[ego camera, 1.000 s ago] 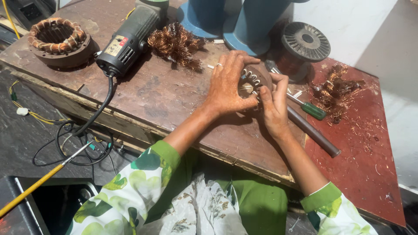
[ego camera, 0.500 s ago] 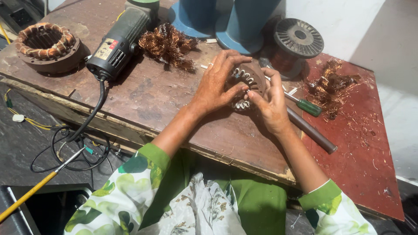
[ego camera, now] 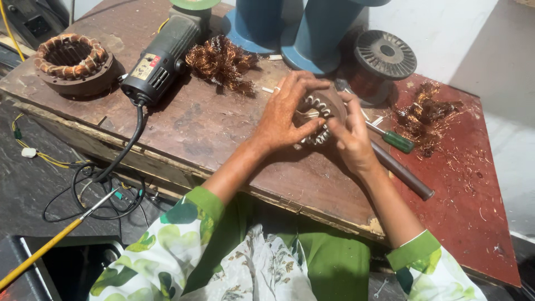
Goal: The person uses a screwdriver to adjust and press white insulating material into the slots of a motor stator core. They repeatedly rotate the stator and tap the material with the screwdriver to seat it properly.
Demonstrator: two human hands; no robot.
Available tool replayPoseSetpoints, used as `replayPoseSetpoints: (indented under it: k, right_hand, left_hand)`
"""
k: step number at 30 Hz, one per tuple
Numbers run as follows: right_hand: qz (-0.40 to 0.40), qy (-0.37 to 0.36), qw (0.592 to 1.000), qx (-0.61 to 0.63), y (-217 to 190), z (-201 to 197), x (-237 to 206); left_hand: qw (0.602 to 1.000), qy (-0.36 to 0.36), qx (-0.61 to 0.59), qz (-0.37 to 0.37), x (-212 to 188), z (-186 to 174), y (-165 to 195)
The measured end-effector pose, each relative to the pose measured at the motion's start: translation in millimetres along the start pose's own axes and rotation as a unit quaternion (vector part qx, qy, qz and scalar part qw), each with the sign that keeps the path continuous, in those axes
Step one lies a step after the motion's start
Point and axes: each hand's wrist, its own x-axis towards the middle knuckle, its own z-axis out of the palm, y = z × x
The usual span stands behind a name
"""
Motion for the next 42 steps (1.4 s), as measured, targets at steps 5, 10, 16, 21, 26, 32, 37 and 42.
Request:
replayPoseSetpoints:
  k: [5,10,16,21,26,32,37,42]
  right_hand:
    - [0.011,0.029,0.999,-0.028,6.6,-2.6,2.7]
    - [0.003,0.065,0.998,-0.023,12.1,-2.9,2.8]
    - [-0.016,0.059,0.998,0.006,13.8,-6.0,-1.8]
    - [-0.008,0.058,0.998,-0.025,15.2,-7.9,-2.7]
    - [-0.011,0.062,0.997,-0.046,13.4,-6.2,-1.8]
    - [-0.018,0.058,0.993,-0.097,8.8,-2.6,-3.4]
    - [-0.033,0.068,0.988,-0.132,7.7,-2.3,-3.7]
    - [-0.034,0.062,0.992,-0.102,10.4,-0.4,-3.9]
  left_hand:
    - [1.0,-0.007,-0.012,-0.008,-1.8,-4.6,3.9]
    - [0.997,0.042,0.046,0.048,-2.2,-4.8,10.6]
    - [0.944,0.052,0.273,0.179,-6.2,-5.4,24.1]
    - [0.967,-0.012,0.216,0.137,-10.1,-10.8,36.1]
    - [0.978,-0.03,0.17,0.116,-8.5,-6.4,34.6]
    - [0.993,-0.027,0.094,0.059,-10.4,-2.6,25.2]
    - [0.996,-0.03,0.078,0.02,-13.3,3.9,29.8]
    - [0.999,-0.023,0.048,-0.007,-12.3,2.1,29.0]
